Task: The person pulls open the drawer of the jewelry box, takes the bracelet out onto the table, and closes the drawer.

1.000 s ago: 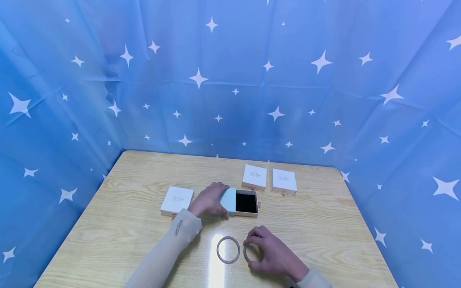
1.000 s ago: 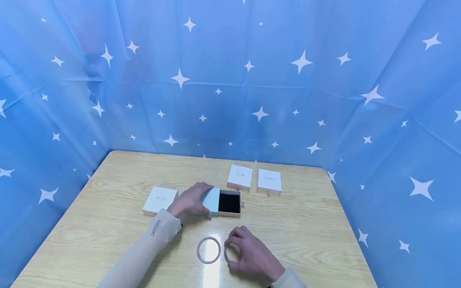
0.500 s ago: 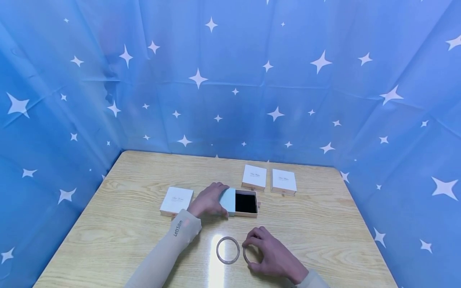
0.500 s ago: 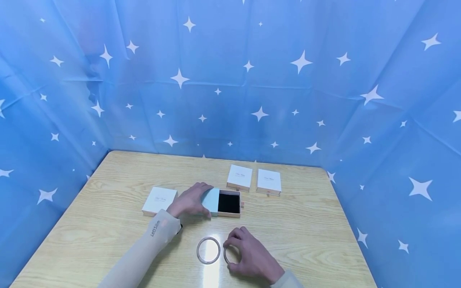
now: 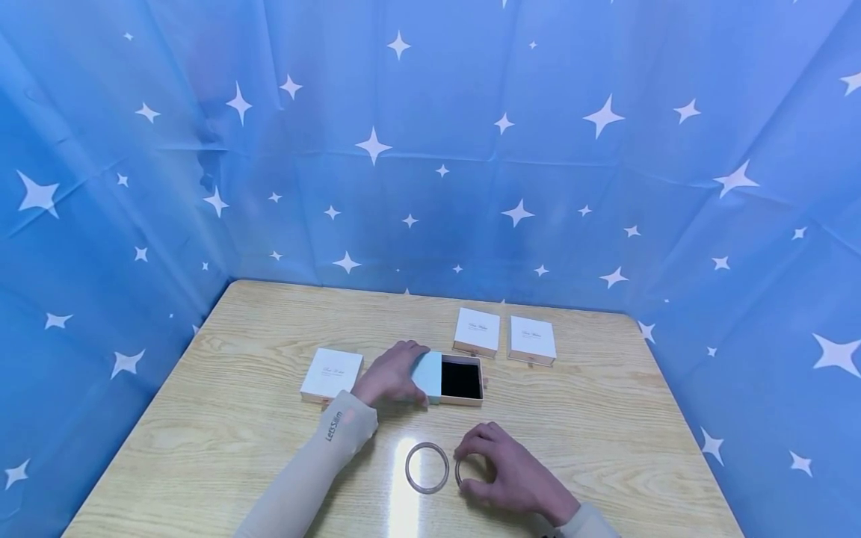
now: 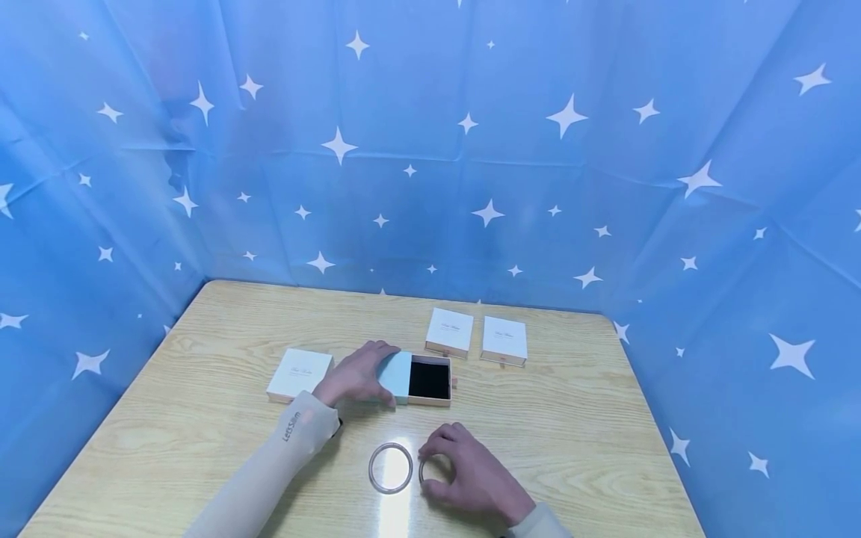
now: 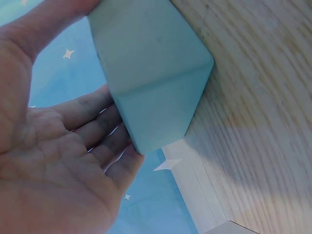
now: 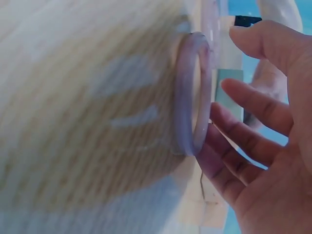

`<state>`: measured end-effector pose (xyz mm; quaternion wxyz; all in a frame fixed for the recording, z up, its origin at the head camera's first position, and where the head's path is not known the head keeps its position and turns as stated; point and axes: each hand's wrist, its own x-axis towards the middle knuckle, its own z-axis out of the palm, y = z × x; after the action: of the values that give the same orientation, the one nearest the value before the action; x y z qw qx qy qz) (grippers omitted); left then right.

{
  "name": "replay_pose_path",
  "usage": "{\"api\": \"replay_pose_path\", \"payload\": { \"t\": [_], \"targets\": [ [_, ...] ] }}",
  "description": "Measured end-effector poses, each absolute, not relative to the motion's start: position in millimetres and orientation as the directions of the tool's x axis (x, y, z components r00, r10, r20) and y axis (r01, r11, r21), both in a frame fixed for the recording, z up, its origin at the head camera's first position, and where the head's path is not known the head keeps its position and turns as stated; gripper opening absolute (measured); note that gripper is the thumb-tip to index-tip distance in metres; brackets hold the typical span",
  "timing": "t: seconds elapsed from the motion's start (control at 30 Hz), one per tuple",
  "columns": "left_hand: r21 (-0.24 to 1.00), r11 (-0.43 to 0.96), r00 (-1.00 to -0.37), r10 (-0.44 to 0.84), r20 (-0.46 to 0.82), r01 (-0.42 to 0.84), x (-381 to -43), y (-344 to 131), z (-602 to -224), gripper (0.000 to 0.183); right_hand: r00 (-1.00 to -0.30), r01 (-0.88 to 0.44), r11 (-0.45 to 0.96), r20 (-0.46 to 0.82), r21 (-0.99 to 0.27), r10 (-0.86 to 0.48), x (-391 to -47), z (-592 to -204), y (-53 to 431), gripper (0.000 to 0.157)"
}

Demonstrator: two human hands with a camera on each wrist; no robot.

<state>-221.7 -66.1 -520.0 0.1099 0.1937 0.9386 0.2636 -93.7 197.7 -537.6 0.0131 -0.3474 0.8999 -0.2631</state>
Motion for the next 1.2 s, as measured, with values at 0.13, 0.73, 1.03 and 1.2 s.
{"api": "replay_pose_path", "payload": {
  "t": [0.13, 0.73, 1.03, 1.2],
  "targets": [
    [0.537, 0.785, -0.899, 0.426, -0.105, 0.309, -222.3, -65.9, -519.7, 0.103, -0.768, -0.611, 0.627, 0.172, -0.483, -0.617, -98.0, -533.4, 198.7, 0.032],
    [0.536, 0.784, -0.897, 0.430, -0.105, 0.313, -222.2, -65.6, -520.9, 0.103, -0.913, -0.399, 0.650, 0.212, -0.647, -0.349, -144.1, -508.4, 199.3, 0.040],
    [0.552, 0.775, -0.898, 0.429, -0.101, 0.308, -221.9, -66.8, -520.3, 0.103, -0.979, -0.180, 0.610, 0.081, -0.771, -0.186, -169.9, -507.3, 198.3, 0.038],
    [0.549, 0.776, -0.896, 0.433, -0.103, 0.312, -222.6, -67.2, -519.9, 0.102, -0.992, -0.076, 0.628, -0.003, -0.774, -0.123, -180.7, -508.3, 199.7, 0.040]
  ]
}}
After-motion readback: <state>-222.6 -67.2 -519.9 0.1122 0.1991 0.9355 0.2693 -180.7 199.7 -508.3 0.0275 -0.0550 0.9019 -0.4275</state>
